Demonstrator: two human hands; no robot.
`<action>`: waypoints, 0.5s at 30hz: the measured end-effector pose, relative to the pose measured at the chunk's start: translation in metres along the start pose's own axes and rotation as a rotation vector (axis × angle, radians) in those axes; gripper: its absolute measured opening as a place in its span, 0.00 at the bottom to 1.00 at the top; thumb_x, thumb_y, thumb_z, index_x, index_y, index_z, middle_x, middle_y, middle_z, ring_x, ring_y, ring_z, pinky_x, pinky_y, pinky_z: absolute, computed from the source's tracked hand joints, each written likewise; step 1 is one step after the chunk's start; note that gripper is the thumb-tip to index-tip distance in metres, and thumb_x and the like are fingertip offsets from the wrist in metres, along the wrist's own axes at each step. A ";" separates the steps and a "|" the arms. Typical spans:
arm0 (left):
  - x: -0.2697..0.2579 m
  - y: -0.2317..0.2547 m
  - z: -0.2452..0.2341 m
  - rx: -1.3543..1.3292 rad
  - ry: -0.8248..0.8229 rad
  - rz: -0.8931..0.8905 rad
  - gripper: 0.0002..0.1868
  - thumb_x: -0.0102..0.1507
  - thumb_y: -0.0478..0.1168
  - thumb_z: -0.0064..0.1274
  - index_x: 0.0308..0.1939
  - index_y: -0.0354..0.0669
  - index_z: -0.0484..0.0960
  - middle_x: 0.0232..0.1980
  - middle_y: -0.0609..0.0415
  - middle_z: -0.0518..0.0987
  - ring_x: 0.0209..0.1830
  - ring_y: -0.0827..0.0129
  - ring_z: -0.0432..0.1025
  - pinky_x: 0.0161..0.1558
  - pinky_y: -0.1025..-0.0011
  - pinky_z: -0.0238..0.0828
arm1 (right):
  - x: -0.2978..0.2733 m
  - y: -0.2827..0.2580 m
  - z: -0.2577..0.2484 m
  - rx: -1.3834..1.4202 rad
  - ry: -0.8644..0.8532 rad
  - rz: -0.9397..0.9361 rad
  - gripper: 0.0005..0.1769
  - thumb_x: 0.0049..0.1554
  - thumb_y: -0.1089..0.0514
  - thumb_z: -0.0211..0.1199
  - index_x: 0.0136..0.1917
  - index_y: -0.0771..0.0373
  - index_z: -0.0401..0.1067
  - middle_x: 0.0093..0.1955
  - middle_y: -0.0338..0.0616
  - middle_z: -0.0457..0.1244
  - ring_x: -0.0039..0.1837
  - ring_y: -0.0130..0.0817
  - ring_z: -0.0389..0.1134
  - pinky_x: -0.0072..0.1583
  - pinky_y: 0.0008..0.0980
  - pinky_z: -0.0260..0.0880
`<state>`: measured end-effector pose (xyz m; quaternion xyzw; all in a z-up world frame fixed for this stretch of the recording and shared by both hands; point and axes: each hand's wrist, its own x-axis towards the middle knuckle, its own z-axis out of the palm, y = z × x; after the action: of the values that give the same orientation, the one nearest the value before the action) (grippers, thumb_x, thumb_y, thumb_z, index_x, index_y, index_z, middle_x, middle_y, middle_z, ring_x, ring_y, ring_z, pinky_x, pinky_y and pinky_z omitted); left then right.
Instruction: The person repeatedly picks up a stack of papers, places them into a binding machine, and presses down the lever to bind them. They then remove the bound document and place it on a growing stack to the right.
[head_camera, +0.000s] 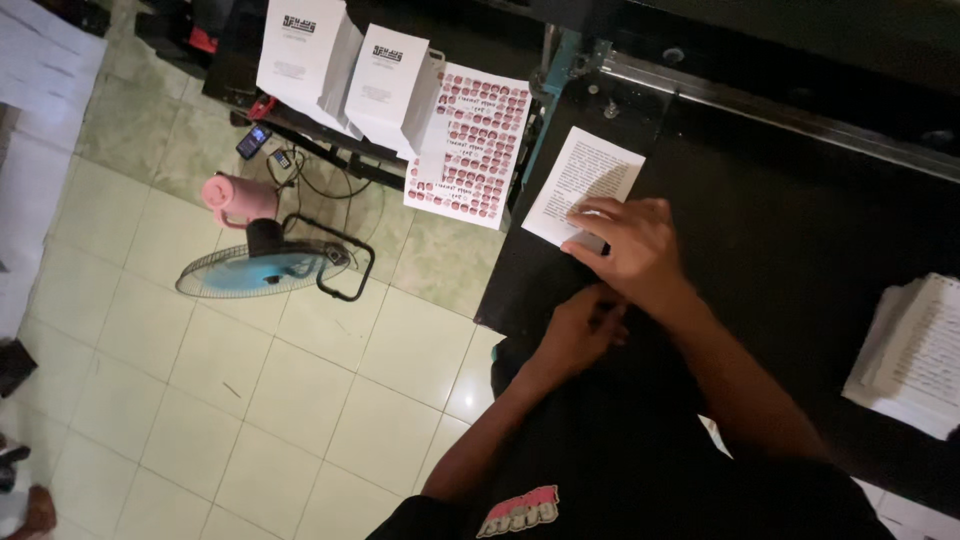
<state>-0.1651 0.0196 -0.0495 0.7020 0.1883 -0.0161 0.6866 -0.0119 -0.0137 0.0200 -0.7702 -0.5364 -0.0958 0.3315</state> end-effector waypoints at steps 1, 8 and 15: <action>-0.001 0.001 -0.003 0.049 0.008 0.053 0.12 0.71 0.34 0.51 0.56 0.33 0.77 0.50 0.37 0.79 0.46 0.43 0.80 0.46 0.52 0.80 | -0.003 0.000 0.001 -0.062 0.037 -0.004 0.11 0.54 0.50 0.77 0.49 0.52 0.83 0.49 0.37 0.73 0.42 0.40 0.74 0.48 0.39 0.67; 0.005 0.022 -0.022 -0.331 -0.020 -0.066 0.24 0.70 0.52 0.53 0.63 0.39 0.79 0.54 0.34 0.81 0.47 0.47 0.80 0.51 0.51 0.80 | -0.055 0.040 0.023 0.032 -0.164 0.482 0.18 0.68 0.52 0.54 0.69 0.48 0.73 0.48 0.52 0.72 0.51 0.57 0.73 0.54 0.55 0.72; 0.063 0.050 -0.038 -0.808 0.049 0.025 0.37 0.76 0.54 0.38 0.75 0.22 0.58 0.68 0.18 0.67 0.57 0.30 0.73 0.57 0.35 0.73 | -0.108 0.024 -0.040 -0.126 -0.001 0.397 0.20 0.69 0.60 0.47 0.70 0.52 0.70 0.71 0.39 0.66 0.69 0.46 0.68 0.64 0.50 0.70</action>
<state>-0.1009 0.0728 -0.0168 0.3782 0.1874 0.0843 0.9026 -0.0262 -0.1256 -0.0130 -0.8801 -0.3671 -0.0613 0.2948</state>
